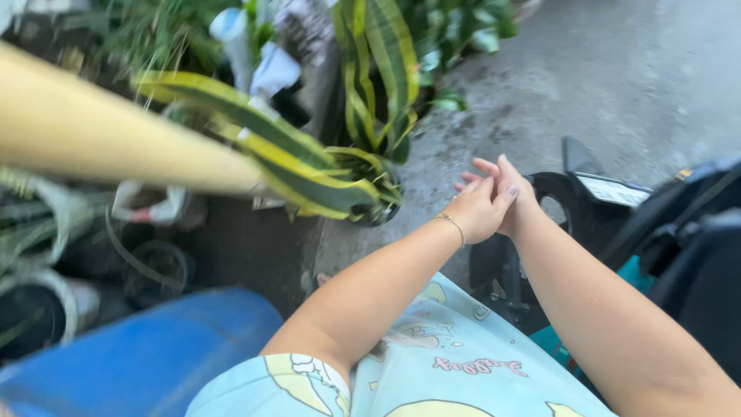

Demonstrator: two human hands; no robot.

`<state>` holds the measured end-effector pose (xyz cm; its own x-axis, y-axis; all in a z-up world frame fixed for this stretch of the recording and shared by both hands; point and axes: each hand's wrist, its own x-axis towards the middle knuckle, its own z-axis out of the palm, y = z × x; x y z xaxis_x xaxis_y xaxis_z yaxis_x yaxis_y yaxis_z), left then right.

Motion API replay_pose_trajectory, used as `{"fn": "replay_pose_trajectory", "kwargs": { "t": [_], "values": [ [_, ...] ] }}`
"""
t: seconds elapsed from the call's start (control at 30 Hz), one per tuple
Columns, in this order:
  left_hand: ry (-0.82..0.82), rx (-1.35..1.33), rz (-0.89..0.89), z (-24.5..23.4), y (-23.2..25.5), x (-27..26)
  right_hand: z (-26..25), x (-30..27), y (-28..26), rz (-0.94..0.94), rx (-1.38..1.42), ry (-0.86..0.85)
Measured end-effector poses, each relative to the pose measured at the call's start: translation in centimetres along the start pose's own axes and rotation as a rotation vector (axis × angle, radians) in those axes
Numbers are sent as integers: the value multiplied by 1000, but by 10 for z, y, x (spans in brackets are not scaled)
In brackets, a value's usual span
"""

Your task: The person moves a green plastic chair and a wooden stool to clear space in a cluttered area. They then pick up a small metal bowl containing screws and walk to a plant stand, where they place the bowl inside a plastic bag. Finally, they retrieve a glass ashtray from the stand and return to the cleared area.

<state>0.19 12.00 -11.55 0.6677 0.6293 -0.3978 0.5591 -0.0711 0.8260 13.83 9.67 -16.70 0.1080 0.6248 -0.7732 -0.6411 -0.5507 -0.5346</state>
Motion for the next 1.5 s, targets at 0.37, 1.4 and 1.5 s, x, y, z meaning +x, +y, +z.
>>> {"fn": "replay_pose_trajectory", "kwargs": {
  "t": [0.37, 1.4, 1.5],
  "values": [
    [192, -11, -118, 45, 41, 187, -53, -126, -134, -545, 380, -152],
    [-868, 299, 59, 94, 291, 644, -332, 132, -409, -512, 931, 822],
    [-901, 288, 103, 142, 336, 686, -377, 134, -437, -552, 934, 830]
  ]
}}
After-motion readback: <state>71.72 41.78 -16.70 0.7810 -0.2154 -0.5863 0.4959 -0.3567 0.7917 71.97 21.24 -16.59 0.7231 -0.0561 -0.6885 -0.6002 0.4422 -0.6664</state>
